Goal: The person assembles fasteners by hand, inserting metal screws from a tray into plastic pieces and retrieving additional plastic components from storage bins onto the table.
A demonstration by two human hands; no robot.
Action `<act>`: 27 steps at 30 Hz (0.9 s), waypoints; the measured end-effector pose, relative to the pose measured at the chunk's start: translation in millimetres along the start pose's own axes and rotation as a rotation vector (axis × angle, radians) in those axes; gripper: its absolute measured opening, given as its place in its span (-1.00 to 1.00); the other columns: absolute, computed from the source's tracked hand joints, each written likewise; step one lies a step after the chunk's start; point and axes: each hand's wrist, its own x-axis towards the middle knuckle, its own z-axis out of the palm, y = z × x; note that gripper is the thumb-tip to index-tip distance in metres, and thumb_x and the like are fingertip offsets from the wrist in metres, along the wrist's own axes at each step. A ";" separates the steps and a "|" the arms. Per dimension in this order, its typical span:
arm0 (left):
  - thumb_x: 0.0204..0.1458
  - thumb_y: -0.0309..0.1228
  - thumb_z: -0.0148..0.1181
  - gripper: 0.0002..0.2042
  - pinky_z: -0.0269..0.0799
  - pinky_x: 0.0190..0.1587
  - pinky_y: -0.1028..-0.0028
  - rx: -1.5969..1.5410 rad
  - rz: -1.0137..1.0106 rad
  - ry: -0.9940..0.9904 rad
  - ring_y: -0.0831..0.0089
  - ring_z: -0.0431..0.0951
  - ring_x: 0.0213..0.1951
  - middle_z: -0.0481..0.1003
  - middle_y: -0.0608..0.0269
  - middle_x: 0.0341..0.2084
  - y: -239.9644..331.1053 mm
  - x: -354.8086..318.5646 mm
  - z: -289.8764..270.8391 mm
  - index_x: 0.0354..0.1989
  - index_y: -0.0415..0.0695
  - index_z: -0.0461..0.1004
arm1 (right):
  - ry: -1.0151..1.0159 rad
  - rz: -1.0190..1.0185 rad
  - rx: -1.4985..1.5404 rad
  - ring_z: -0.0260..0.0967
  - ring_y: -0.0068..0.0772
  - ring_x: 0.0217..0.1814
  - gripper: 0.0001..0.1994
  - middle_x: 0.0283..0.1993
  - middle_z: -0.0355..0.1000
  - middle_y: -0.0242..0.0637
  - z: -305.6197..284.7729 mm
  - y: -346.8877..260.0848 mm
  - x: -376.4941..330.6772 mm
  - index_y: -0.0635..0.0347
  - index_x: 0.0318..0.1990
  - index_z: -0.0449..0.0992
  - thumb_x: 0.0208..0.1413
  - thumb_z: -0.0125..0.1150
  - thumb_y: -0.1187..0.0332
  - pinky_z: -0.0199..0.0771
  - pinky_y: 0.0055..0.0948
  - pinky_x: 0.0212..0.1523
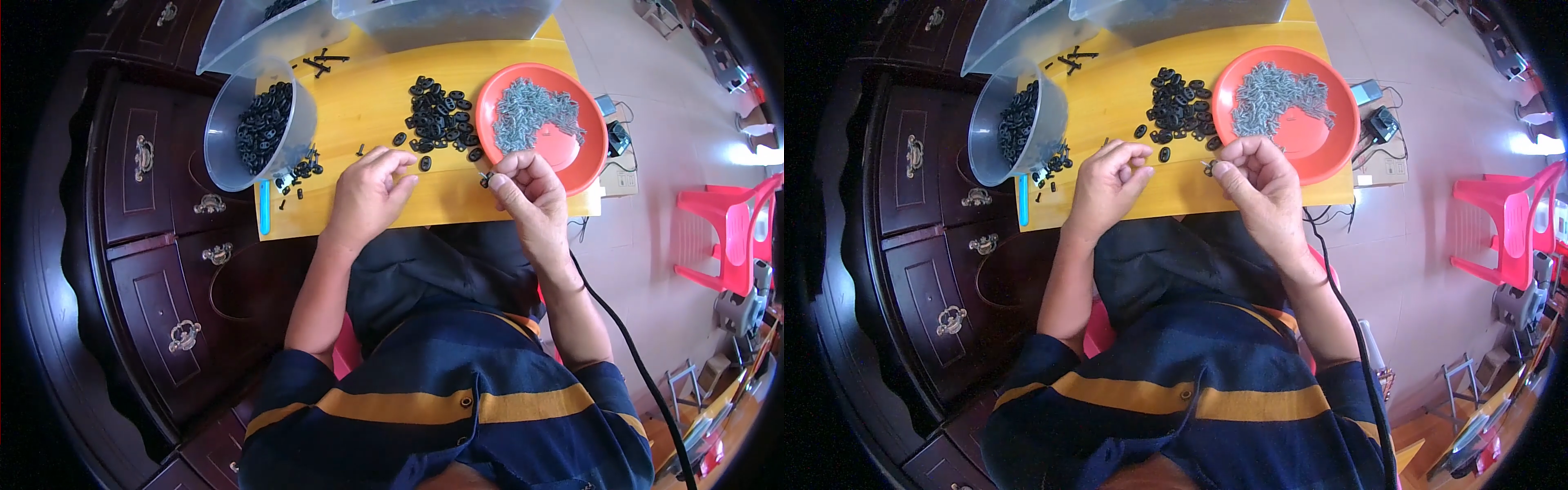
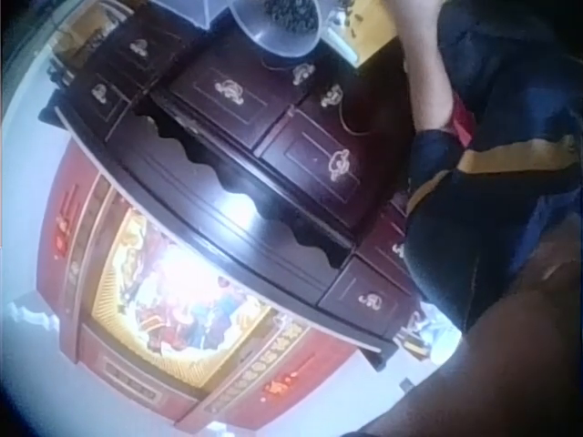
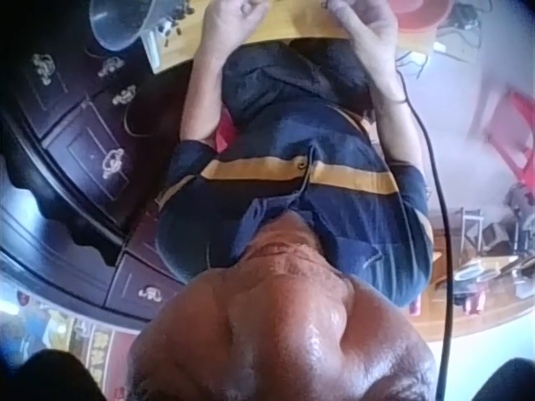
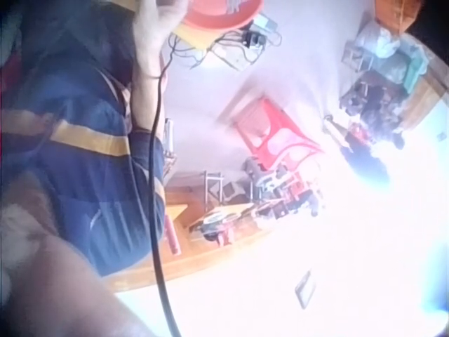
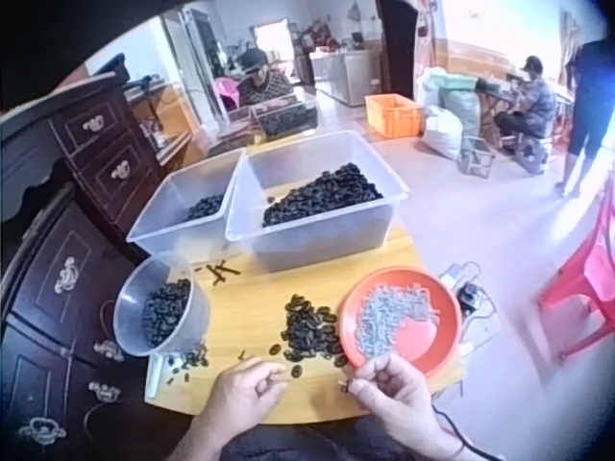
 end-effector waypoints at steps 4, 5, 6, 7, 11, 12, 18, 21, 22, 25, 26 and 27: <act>-0.02 -0.41 0.39 -0.78 0.55 -0.30 0.29 0.111 0.064 0.082 0.24 0.62 -0.37 0.57 0.17 -0.33 3.7 2.7 15.7 -0.18 -0.14 0.59 | -0.052 0.037 0.011 0.31 -0.81 -0.29 -0.90 -0.25 0.42 -0.55 2.5 2.1 -3.0 0.20 -0.13 0.44 0.27 0.23 0.51 0.34 -0.72 -0.29; -0.02 -0.41 0.39 -0.78 0.55 -0.30 0.29 0.111 0.062 0.081 0.24 0.62 -0.37 0.57 0.17 -0.33 3.8 3.9 18.6 -0.18 -0.14 0.59 | -0.053 0.038 0.011 0.31 -0.81 -0.29 -0.90 -0.25 0.42 -0.55 2.5 2.4 -3.3 0.20 -0.13 0.44 0.27 0.23 0.51 0.34 -0.72 -0.29; -0.02 -0.40 0.38 -0.79 0.55 -0.29 0.27 0.160 0.064 0.090 0.20 0.62 -0.34 0.57 0.18 -0.33 3.6 5.4 21.3 -0.19 -0.12 0.59 | -0.060 0.046 0.015 0.30 -0.82 -0.29 -0.90 -0.25 0.42 -0.55 2.2 2.8 -3.2 0.20 -0.13 0.44 0.27 0.23 0.51 0.34 -0.72 -0.29; -0.01 -0.39 0.38 -0.79 0.55 -0.27 0.24 0.210 0.066 0.099 0.16 0.62 -0.31 0.57 0.18 -0.33 3.3 6.7 23.6 -0.20 -0.11 0.59 | -0.067 0.054 0.020 0.30 -0.82 -0.29 -0.90 -0.25 0.42 -0.54 2.0 3.1 -3.0 0.20 -0.13 0.44 0.27 0.23 0.51 0.34 -0.72 -0.29; -0.01 -0.40 0.36 -0.82 0.54 -0.29 0.23 0.219 0.062 0.135 0.16 0.61 -0.32 0.56 0.21 -0.35 0.5 8.9 31.7 -0.23 -0.10 0.58 | -0.062 0.057 0.017 0.30 -0.81 -0.30 -0.89 -0.25 0.42 -0.54 1.9 2.5 -2.4 0.21 -0.13 0.44 0.26 0.23 0.52 0.34 -0.72 -0.29; 0.00 -0.41 0.35 -0.84 0.54 -0.30 0.22 0.201 0.065 0.136 0.16 0.61 -0.33 0.55 0.21 -0.36 -0.8 9.4 32.9 -0.25 -0.10 0.57 | -0.066 0.065 0.024 0.30 -0.81 -0.30 -0.89 -0.25 0.42 -0.54 1.8 2.2 -2.3 0.21 -0.13 0.44 0.26 0.23 0.52 0.34 -0.72 -0.29; 0.01 -0.45 0.31 -0.86 0.50 -0.33 0.19 0.144 0.038 0.086 0.14 0.58 -0.37 0.50 0.19 -0.41 -2.4 11.1 34.8 -0.30 -0.12 0.48 | -0.067 0.073 0.032 0.30 -0.81 -0.29 -0.89 -0.26 0.42 -0.53 1.9 1.5 -2.5 0.22 -0.12 0.44 0.26 0.23 0.53 0.34 -0.73 -0.28; 0.01 -0.45 0.30 -0.85 0.49 -0.34 0.18 0.165 0.067 0.047 0.11 0.57 -0.39 0.48 0.17 -0.43 0.4 10.9 31.4 -0.31 -0.13 0.43 | -0.068 0.079 0.034 0.30 -0.81 -0.29 -0.89 -0.26 0.42 -0.53 2.1 1.6 -2.7 0.23 -0.12 0.44 0.25 0.23 0.54 0.34 -0.73 -0.29; 0.01 -0.46 0.29 -0.84 0.48 -0.34 0.17 0.185 0.081 0.022 0.08 0.56 -0.39 0.48 0.16 -0.43 1.1 10.6 30.4 -0.31 -0.14 0.40 | -0.065 0.083 0.039 0.30 -0.81 -0.29 -0.88 -0.26 0.42 -0.53 2.3 1.4 -2.9 0.23 -0.12 0.44 0.25 0.23 0.54 0.34 -0.73 -0.29; 0.02 -0.50 0.28 -0.83 0.48 -0.36 0.25 0.058 0.043 -0.013 0.16 0.56 -0.44 0.48 0.15 -0.44 0.2 7.8 29.2 -0.26 -0.16 0.42 | -0.068 0.083 0.027 0.30 -0.81 -0.30 -0.88 -0.26 0.42 -0.52 3.0 1.2 -2.6 0.23 -0.12 0.44 0.25 0.23 0.54 0.33 -0.73 -0.30; 0.02 -0.50 0.28 -0.83 0.48 -0.36 0.25 0.059 0.042 -0.011 0.16 0.56 -0.44 0.48 0.15 -0.44 1.7 5.8 29.0 -0.26 -0.16 0.42 | -0.070 0.083 0.027 0.30 -0.81 -0.30 -0.88 -0.26 0.42 -0.52 3.6 1.3 -2.6 0.23 -0.12 0.44 0.25 0.23 0.54 0.33 -0.73 -0.30; 0.05 -0.54 0.26 -0.84 0.46 -0.37 0.35 -0.094 -0.017 -0.001 0.30 0.54 -0.47 0.48 0.20 -0.45 4.0 3.4 30.3 -0.23 -0.17 0.43 | -0.066 0.080 0.031 0.30 -0.81 -0.30 -0.89 -0.26 0.42 -0.53 3.7 1.8 -2.8 0.23 -0.12 0.44 0.25 0.23 0.54 0.33 -0.73 -0.30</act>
